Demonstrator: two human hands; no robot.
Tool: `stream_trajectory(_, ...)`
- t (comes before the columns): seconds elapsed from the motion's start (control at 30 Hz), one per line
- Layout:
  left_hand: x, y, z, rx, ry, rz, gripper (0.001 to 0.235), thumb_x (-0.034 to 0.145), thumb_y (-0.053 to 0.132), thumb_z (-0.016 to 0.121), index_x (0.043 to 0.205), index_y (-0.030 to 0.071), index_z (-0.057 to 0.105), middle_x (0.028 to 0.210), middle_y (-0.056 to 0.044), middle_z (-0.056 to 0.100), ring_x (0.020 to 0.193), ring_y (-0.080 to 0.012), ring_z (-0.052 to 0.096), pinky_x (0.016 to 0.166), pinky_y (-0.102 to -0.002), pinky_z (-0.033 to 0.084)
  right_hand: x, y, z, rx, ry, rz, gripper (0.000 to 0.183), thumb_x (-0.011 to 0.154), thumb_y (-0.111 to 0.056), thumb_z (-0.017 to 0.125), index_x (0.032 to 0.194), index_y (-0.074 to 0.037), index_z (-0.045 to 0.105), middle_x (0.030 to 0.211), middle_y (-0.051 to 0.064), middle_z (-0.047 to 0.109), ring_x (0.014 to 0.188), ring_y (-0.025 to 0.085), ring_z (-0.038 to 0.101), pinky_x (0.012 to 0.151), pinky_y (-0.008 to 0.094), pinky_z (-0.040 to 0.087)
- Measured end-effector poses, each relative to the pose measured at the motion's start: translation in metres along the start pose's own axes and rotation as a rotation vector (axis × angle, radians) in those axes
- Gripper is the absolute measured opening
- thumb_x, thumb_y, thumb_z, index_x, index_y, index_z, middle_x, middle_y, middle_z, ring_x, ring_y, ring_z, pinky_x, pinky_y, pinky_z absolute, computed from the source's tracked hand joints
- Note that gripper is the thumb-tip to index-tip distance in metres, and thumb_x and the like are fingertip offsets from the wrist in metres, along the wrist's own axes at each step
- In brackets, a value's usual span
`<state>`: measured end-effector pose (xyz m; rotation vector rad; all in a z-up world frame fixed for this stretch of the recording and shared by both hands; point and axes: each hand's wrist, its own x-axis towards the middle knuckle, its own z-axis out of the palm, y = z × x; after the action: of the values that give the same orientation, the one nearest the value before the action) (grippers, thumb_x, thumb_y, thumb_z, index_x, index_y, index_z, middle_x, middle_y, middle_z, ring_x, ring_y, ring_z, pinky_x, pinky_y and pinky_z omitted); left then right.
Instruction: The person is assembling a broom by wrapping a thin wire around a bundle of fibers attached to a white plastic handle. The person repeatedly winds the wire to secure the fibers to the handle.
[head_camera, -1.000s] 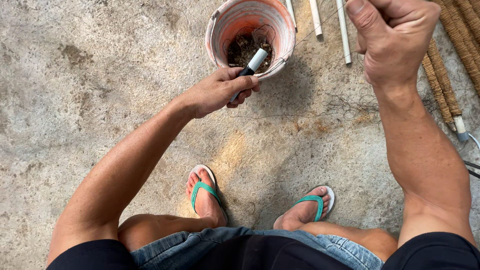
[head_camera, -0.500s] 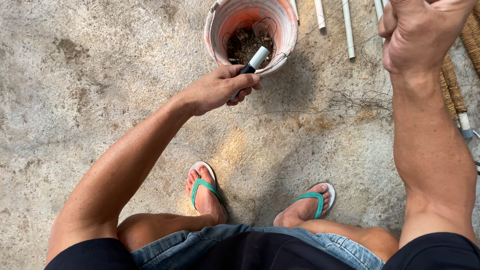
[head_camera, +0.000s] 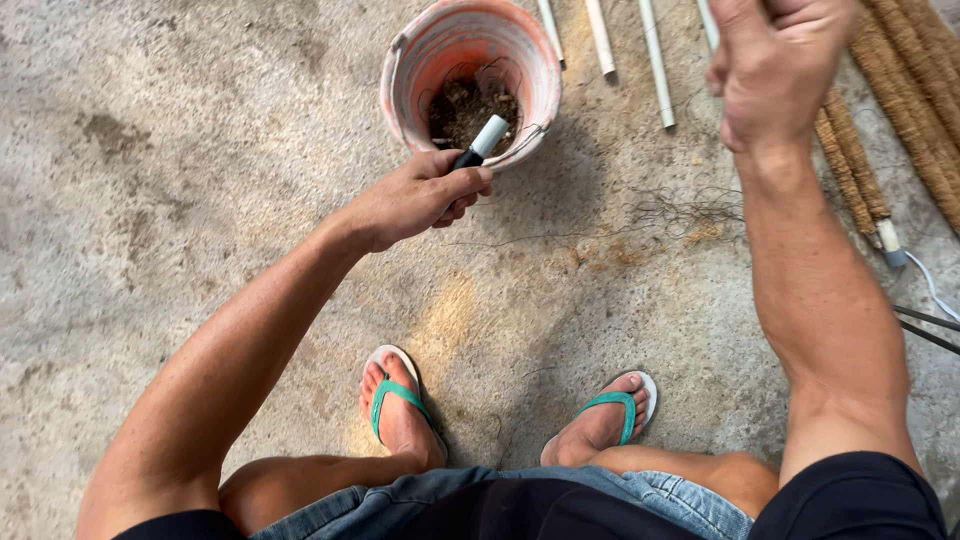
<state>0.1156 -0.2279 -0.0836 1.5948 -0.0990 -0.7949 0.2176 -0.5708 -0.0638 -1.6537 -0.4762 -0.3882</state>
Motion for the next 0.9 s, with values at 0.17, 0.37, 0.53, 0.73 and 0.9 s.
stream_trajectory(0.17,0.002,0.013,0.002,0.202,0.070,0.007,0.031,0.101,0.039,0.057,0.095,0.008,0.061,0.073,0.005,0.049,0.066,-0.0069,0.046,0.057,-0.025,0.041,-0.019,-0.006,0.029,-0.432,-0.185,-0.192,0.057,0.101,-0.018,0.070,0.152,-0.002,0.050,0.146,0.020,0.058,0.136,0.032,0.058,0.118,0.048,0.058)
stream_trajectory(0.37,-0.001,0.034,0.015,0.262,0.021,0.079,0.033,0.100,0.040,0.057,0.093,0.007,0.060,0.073,0.004,0.051,0.068,-0.0074,0.048,0.058,-0.026,0.043,-0.070,-0.021,0.095,0.027,-0.767,0.314,0.101,0.090,-0.057,0.069,0.164,-0.005,0.025,0.156,0.024,0.048,0.145,0.038,0.048,0.122,0.053,0.039)
stream_trajectory(0.53,-0.006,0.039,0.020,0.244,0.022,-0.010,0.033,0.099,0.038,0.057,0.092,0.007,0.065,0.071,0.004,0.050,0.065,-0.0079,0.044,0.056,-0.027,0.038,-0.074,-0.034,0.110,0.350,-0.804,0.492,0.079,0.090,-0.034,0.080,0.151,-0.001,0.041,0.126,0.015,0.070,0.117,0.023,0.070,0.102,0.036,0.061)
stream_trajectory(0.73,0.004,0.025,0.014,0.092,0.051,-0.063,0.029,0.101,0.035,0.059,0.095,0.006,0.059,0.073,0.004,0.048,0.064,-0.0070,0.041,0.056,-0.026,0.037,-0.072,-0.034,0.101,-0.052,-0.802,0.598,0.052,0.095,-0.025,0.081,0.140,-0.006,0.063,0.103,0.022,0.068,0.093,0.029,0.071,0.087,0.041,0.057)
stream_trajectory(0.9,0.012,0.012,0.011,0.055,0.047,-0.072,0.029,0.100,0.035,0.059,0.096,0.006,0.060,0.075,0.004,0.049,0.065,-0.0065,0.042,0.058,-0.024,0.039,-0.076,-0.027,0.093,0.116,-0.690,0.271,0.042,0.098,-0.026,0.078,0.132,-0.003,0.066,0.111,-0.006,0.072,0.102,0.004,0.070,0.090,0.026,0.060)
